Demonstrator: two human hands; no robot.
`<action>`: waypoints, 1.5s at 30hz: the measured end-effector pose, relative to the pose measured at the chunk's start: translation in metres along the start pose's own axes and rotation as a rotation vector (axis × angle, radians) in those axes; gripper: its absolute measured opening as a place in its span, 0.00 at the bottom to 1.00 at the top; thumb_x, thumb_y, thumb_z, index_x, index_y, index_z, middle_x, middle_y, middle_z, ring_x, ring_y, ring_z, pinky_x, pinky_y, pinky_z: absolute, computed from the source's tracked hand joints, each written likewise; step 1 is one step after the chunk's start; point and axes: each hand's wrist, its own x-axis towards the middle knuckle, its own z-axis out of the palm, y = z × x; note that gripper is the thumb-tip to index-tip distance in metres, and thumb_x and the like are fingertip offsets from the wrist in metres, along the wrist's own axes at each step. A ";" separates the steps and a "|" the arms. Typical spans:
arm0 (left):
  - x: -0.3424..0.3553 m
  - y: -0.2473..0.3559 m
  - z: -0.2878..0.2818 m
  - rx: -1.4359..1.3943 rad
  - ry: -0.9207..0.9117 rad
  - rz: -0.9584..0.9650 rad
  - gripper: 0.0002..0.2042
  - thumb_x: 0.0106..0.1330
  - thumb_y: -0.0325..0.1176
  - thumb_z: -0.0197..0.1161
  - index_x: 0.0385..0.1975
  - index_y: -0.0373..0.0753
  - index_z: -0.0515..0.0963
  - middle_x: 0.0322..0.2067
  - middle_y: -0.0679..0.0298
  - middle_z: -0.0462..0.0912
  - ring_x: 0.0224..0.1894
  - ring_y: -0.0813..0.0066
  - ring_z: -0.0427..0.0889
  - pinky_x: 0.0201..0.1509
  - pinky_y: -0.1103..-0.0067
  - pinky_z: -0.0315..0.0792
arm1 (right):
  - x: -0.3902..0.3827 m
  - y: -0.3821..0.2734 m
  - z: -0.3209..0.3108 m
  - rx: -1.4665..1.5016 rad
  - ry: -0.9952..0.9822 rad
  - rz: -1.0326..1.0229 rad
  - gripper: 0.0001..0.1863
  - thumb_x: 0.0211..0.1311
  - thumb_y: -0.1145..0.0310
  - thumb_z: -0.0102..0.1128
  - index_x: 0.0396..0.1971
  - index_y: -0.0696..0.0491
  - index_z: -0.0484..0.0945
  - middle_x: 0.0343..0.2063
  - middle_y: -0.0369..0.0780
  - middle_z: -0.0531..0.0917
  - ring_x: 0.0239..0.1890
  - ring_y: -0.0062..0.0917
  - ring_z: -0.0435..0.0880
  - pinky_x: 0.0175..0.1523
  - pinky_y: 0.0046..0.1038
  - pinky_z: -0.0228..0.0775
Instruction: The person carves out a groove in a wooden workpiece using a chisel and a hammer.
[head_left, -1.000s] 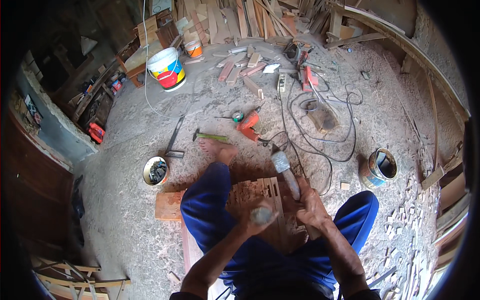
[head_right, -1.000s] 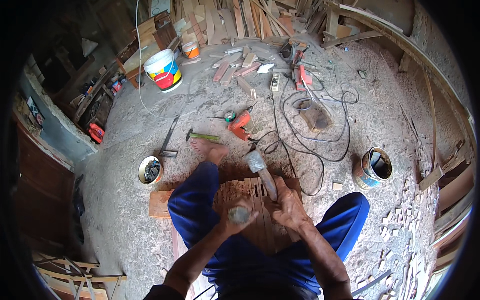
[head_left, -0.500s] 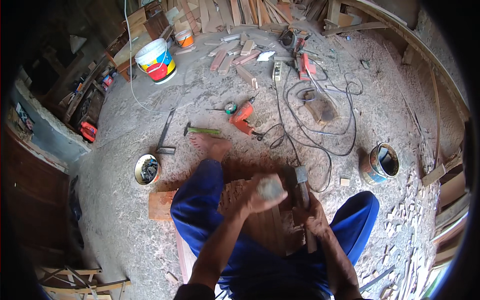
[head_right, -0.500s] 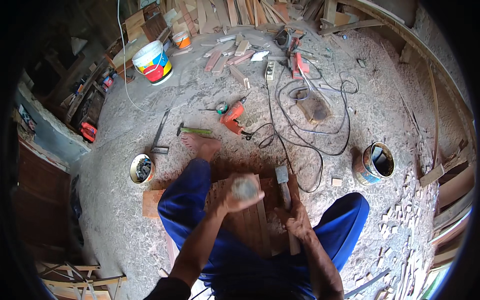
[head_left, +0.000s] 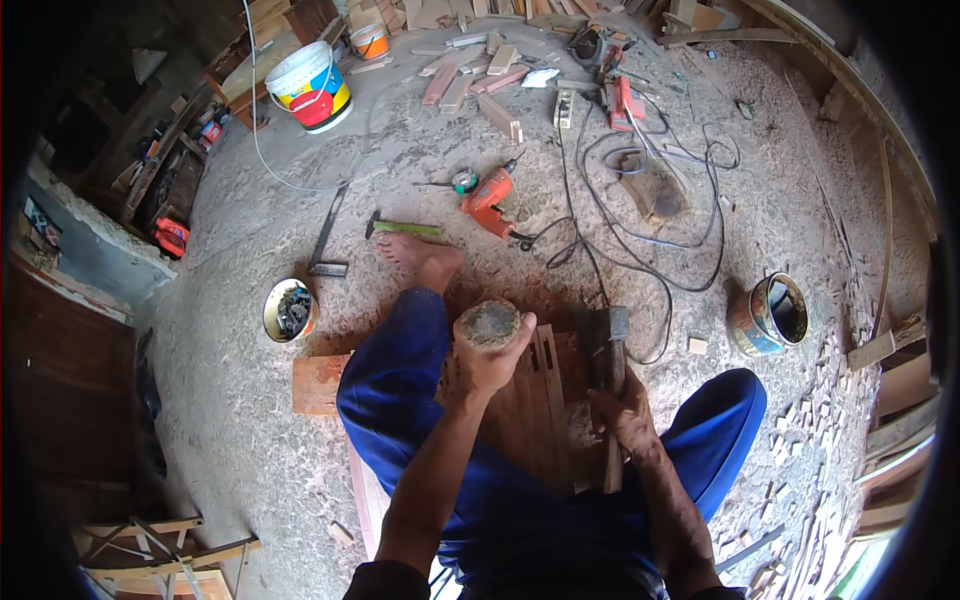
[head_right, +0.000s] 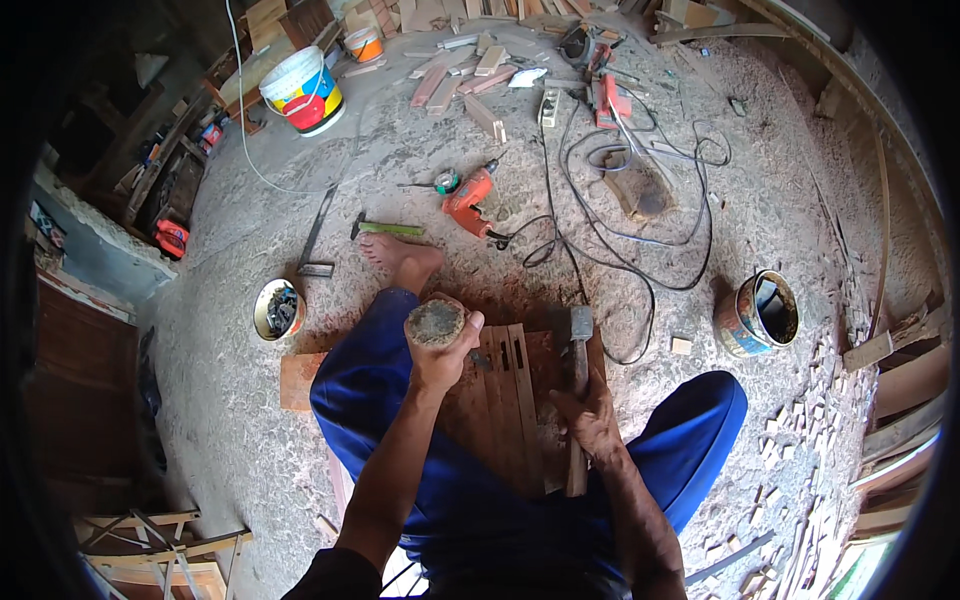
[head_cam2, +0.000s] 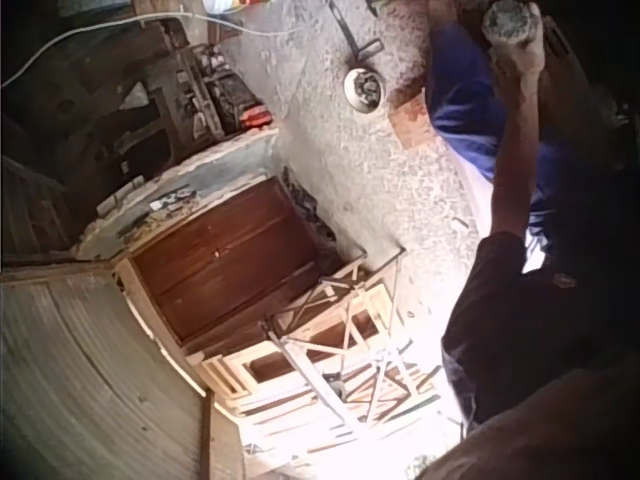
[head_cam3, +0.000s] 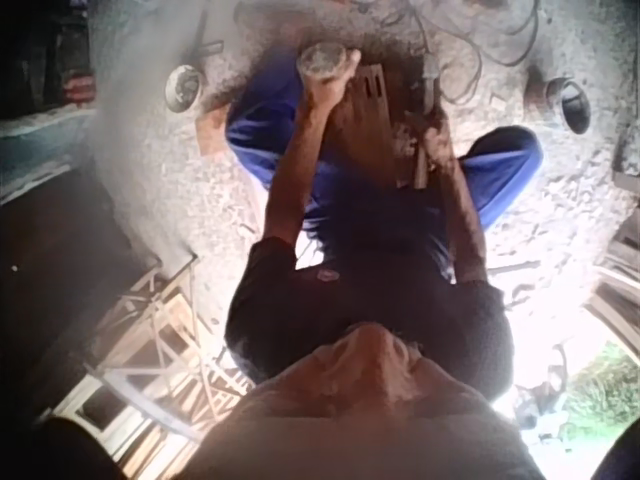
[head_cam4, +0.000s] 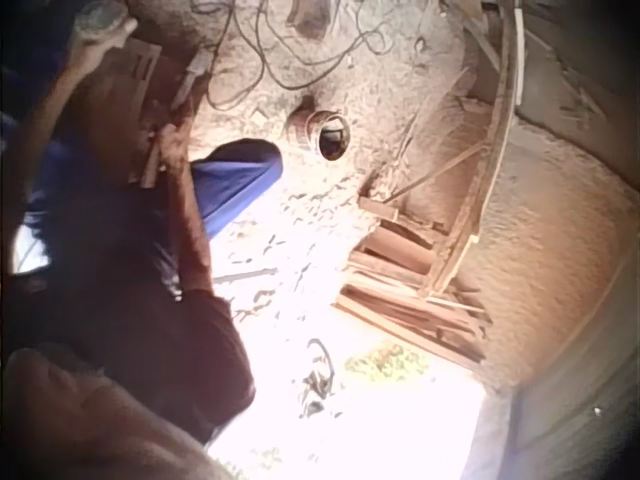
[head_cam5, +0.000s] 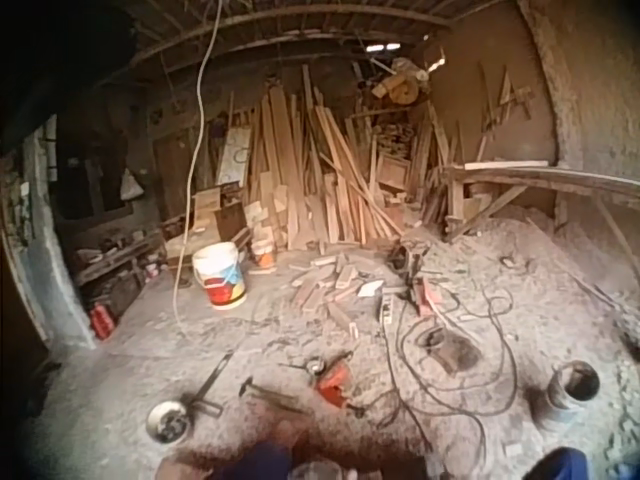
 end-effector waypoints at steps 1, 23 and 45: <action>0.001 -0.003 -0.001 0.011 0.004 0.002 0.09 0.60 0.28 0.73 0.24 0.35 0.77 0.19 0.70 0.80 0.21 0.81 0.76 0.27 0.78 0.70 | 0.001 0.005 -0.003 0.006 0.001 -0.011 0.22 0.59 0.73 0.61 0.53 0.59 0.70 0.17 0.34 0.76 0.14 0.18 0.73 0.20 0.23 0.67; 0.011 0.000 0.037 0.141 -0.075 0.159 0.08 0.59 0.28 0.73 0.27 0.35 0.79 0.24 0.68 0.82 0.26 0.81 0.79 0.33 0.79 0.74 | -0.002 -0.004 0.007 0.018 -0.006 -0.015 0.18 0.59 0.75 0.60 0.49 0.57 0.69 0.17 0.35 0.75 0.12 0.19 0.72 0.19 0.23 0.68; -0.015 -0.054 0.019 -0.401 -0.059 0.074 0.13 0.57 0.24 0.72 0.41 0.34 0.81 0.36 0.64 0.86 0.38 0.77 0.84 0.43 0.77 0.77 | -0.042 -0.125 0.024 -1.203 -0.233 -0.716 0.46 0.51 0.75 0.66 0.71 0.56 0.54 0.44 0.56 0.81 0.39 0.42 0.86 0.40 0.43 0.82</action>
